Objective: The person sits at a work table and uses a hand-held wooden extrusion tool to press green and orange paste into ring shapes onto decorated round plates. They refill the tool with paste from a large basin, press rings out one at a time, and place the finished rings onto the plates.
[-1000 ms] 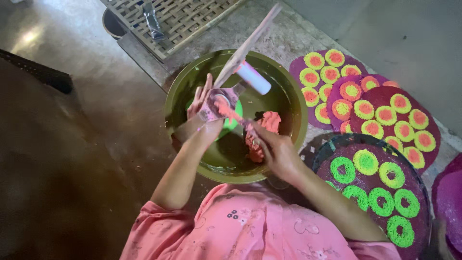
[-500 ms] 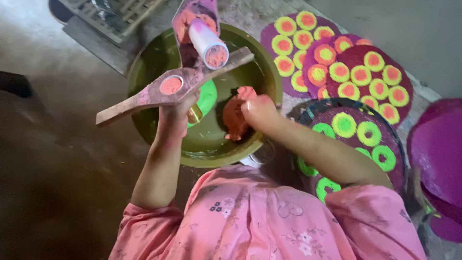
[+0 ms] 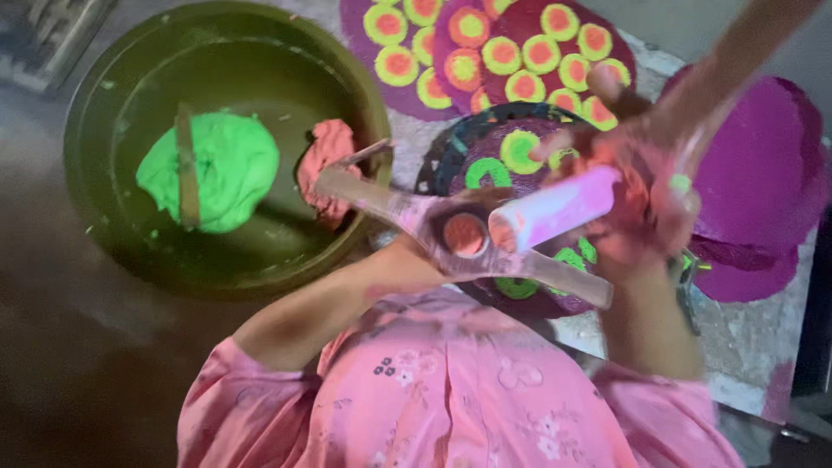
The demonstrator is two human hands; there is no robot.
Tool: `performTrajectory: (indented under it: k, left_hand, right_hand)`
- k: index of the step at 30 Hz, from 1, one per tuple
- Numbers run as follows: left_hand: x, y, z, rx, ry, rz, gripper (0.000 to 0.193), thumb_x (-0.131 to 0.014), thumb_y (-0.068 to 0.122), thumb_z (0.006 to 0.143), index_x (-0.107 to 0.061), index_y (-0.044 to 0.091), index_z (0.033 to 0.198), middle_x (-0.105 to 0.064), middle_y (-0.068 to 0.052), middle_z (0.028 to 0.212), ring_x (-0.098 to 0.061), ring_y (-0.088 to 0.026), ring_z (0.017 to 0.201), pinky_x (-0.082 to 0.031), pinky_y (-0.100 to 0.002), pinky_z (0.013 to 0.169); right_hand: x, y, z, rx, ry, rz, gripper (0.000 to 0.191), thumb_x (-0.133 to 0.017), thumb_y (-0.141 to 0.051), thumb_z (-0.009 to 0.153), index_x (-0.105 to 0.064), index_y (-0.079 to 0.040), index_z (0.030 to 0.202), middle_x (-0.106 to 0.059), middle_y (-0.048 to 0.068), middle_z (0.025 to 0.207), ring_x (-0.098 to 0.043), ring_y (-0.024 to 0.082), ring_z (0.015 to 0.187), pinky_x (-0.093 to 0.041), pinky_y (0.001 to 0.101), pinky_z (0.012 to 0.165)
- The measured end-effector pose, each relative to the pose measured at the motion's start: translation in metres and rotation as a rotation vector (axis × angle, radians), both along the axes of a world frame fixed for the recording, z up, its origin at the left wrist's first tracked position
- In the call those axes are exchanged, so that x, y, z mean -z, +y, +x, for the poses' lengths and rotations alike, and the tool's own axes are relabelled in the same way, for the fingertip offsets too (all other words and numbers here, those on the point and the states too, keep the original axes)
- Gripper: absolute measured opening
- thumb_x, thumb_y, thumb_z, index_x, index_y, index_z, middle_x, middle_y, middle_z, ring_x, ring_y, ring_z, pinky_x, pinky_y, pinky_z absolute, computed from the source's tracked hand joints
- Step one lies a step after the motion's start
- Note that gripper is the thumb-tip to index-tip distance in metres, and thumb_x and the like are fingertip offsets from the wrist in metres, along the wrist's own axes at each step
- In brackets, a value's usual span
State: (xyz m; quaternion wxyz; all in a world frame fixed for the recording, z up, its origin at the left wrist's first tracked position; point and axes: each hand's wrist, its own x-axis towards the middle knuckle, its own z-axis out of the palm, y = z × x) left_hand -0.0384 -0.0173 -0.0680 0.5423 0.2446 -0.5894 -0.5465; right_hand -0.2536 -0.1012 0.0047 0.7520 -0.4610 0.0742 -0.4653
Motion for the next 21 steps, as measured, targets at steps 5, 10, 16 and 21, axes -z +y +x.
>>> performTrajectory:
  k: [5,10,16,21]
  left_hand:
    - [-0.019,0.003,-0.024,-0.044,-0.660,0.067,0.037,-0.083,0.038,0.083,-0.068,0.012,0.106,-0.075,-0.008,0.095,-0.075,-0.016,0.090,-0.059,-0.037,0.079]
    - [-0.011,0.005,-0.057,0.126,-0.976,0.020,0.039,-0.079,0.040,0.084,-0.066,0.012,0.108,-0.072,-0.007,0.097,-0.071,-0.019,0.094,-0.056,-0.039,0.083]
    - [0.005,-0.003,-0.090,0.267,-0.758,-0.083,0.043,-0.071,0.047,0.089,-0.063,0.011,0.112,-0.068,-0.006,0.098,-0.068,-0.019,0.097,-0.053,-0.040,0.090]
    - [0.007,-0.044,-0.086,0.282,-0.705,-0.074,0.048,-0.065,0.052,0.094,-0.061,0.010,0.116,-0.065,-0.004,0.099,-0.066,-0.018,0.100,-0.052,-0.041,0.096]
  right_hand:
    - [-0.006,0.041,-0.061,0.309,0.582,-0.966,0.068,-0.065,-0.029,0.102,-0.030,-0.032,0.160,-0.051,0.033,0.146,-0.070,0.039,0.115,-0.064,0.0448,0.090]
    - [0.001,0.079,-0.083,0.393,0.797,-1.440,0.043,-0.061,-0.029,0.097,-0.049,-0.028,0.138,-0.056,0.025,0.143,-0.065,0.050,0.123,-0.062,0.0491,0.096]
    - [0.017,0.088,-0.082,0.399,0.881,-1.185,0.056,-0.059,-0.029,0.103,-0.039,-0.021,0.154,-0.053,0.025,0.151,-0.057,0.047,0.141,-0.050,0.0508,0.117]
    - [0.027,0.057,-0.141,-0.043,0.883,-0.415,0.078,-0.061,-0.045,0.102,-0.031,-0.007,0.162,-0.045,0.022,0.157,-0.046,0.036,0.147,-0.037,0.0455,0.121]
